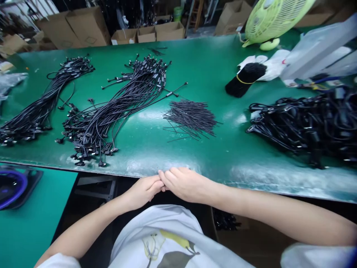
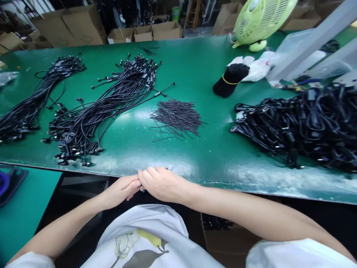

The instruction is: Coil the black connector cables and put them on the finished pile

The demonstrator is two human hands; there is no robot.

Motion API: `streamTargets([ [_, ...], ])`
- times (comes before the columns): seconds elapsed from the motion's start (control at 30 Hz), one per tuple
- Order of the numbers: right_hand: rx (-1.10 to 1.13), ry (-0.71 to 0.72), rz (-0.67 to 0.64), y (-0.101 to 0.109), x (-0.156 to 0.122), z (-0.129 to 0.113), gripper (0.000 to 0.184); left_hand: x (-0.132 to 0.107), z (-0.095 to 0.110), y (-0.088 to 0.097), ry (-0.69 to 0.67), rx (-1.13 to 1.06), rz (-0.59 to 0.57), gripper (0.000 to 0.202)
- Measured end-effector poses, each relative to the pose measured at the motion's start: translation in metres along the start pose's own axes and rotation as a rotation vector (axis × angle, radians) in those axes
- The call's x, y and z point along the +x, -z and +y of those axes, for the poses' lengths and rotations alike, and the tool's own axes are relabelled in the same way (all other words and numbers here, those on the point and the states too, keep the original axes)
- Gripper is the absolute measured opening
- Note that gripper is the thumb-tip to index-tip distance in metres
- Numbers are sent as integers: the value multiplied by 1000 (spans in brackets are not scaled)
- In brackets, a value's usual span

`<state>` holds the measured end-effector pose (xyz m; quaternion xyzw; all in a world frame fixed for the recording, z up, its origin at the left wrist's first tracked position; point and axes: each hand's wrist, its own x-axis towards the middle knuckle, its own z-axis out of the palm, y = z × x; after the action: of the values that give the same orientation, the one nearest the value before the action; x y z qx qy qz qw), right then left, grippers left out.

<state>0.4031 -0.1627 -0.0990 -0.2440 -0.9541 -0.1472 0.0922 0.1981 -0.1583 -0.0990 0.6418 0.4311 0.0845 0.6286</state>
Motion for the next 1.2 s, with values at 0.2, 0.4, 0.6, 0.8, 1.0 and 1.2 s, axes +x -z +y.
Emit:
streamTargets([
  [0.2, -74, 10, 33, -1, -4, 3, 20, 3, -3, -3, 0, 162, -24, 27],
  [0.4, -44, -25, 30, -6, 0, 10, 22, 10, 3, -4, -73, 406, 137, 26],
  [0.6, 412, -180, -12, -6, 5, 54, 28, 17, -9, 1, -83, 101, 221, 33],
  [0.8, 380, -942, -182, -40, 30, 122, 18, 22, -11, 14, -63, -705, 387, 36],
  [1.0, 369, -976, -242, -62, 35, 120, 15, 20, -13, 14, -45, -826, 395, 38],
  [1.2, 773, -922, -102, -34, 28, 94, 8, 22, -9, 12, -89, -834, 356, 36],
])
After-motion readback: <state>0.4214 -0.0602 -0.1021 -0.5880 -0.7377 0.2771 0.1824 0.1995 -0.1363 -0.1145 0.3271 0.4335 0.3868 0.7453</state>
